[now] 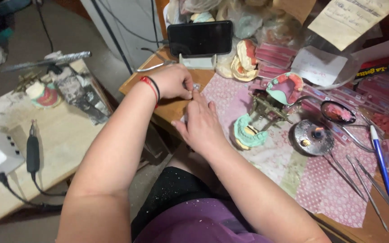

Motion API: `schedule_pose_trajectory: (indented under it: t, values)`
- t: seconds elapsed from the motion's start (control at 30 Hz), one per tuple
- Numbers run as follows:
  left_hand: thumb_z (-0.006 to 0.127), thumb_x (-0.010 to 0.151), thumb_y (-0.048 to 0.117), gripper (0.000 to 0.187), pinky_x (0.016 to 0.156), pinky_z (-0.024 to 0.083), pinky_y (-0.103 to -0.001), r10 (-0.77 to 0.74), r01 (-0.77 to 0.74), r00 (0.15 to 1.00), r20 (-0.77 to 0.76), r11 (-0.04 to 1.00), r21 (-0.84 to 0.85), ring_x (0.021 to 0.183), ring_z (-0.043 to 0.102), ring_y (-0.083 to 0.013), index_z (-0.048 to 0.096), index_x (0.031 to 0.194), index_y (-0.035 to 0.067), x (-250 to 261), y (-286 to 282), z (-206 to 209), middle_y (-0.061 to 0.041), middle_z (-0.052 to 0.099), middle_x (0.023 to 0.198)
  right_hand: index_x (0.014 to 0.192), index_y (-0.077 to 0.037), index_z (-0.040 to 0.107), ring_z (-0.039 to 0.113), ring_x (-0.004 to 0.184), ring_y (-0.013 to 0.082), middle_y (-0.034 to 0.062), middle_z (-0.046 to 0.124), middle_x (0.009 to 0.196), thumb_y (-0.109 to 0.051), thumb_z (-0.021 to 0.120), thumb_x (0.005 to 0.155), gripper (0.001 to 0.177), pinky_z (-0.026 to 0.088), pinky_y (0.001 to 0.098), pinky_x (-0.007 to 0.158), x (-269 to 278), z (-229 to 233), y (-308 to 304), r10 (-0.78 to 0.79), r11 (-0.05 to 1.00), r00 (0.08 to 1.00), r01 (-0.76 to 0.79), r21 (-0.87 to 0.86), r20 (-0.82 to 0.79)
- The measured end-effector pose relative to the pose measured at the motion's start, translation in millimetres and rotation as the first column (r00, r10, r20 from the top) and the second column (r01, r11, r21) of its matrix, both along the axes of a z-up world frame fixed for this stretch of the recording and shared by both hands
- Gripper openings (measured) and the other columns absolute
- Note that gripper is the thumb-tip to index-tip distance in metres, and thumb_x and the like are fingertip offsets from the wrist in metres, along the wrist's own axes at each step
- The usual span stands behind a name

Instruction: Refining a dental prosthesis by grinding components with a rotary tool and applying material to a model.

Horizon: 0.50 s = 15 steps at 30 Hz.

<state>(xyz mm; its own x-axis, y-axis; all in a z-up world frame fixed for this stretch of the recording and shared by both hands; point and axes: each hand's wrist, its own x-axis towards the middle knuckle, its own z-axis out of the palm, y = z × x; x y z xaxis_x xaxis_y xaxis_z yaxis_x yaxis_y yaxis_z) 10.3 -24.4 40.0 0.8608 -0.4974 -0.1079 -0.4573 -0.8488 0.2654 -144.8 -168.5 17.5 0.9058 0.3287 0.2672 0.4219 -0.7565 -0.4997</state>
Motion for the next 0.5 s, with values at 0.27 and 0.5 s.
schedule_pose_trajectory:
  t: [0.27,0.5]
  values:
    - [0.087,0.081,0.032,0.027,0.096,0.049,-0.050,0.035,0.097,0.960,0.277,0.888,-0.450,0.112,0.060,-0.0370,0.065,0.092,0.020,-62.0,31.8,5.4,-0.004,0.059,0.111,0.107,0.003,0.054,0.046,0.134,0.0615,0.0439,0.044,0.147,-0.022,0.081,0.091,0.040,0.036,0.0686,0.112,7.3,-15.4,-0.8,0.003,0.980,0.970,-0.051,0.193,0.241]
    - [0.082,0.084,0.022,0.025,0.091,0.051,-0.045,0.077,0.218,0.878,0.472,0.814,-0.538,0.108,0.062,-0.0332,0.058,0.092,0.021,-202.9,93.2,0.3,-0.003,0.058,0.109,0.094,-0.017,0.065,0.068,0.097,0.0330,0.0055,0.067,0.092,-0.026,0.056,0.108,0.018,0.054,0.0436,0.092,-38.3,8.8,25.1,0.303,0.880,0.935,-0.349,0.322,0.187]
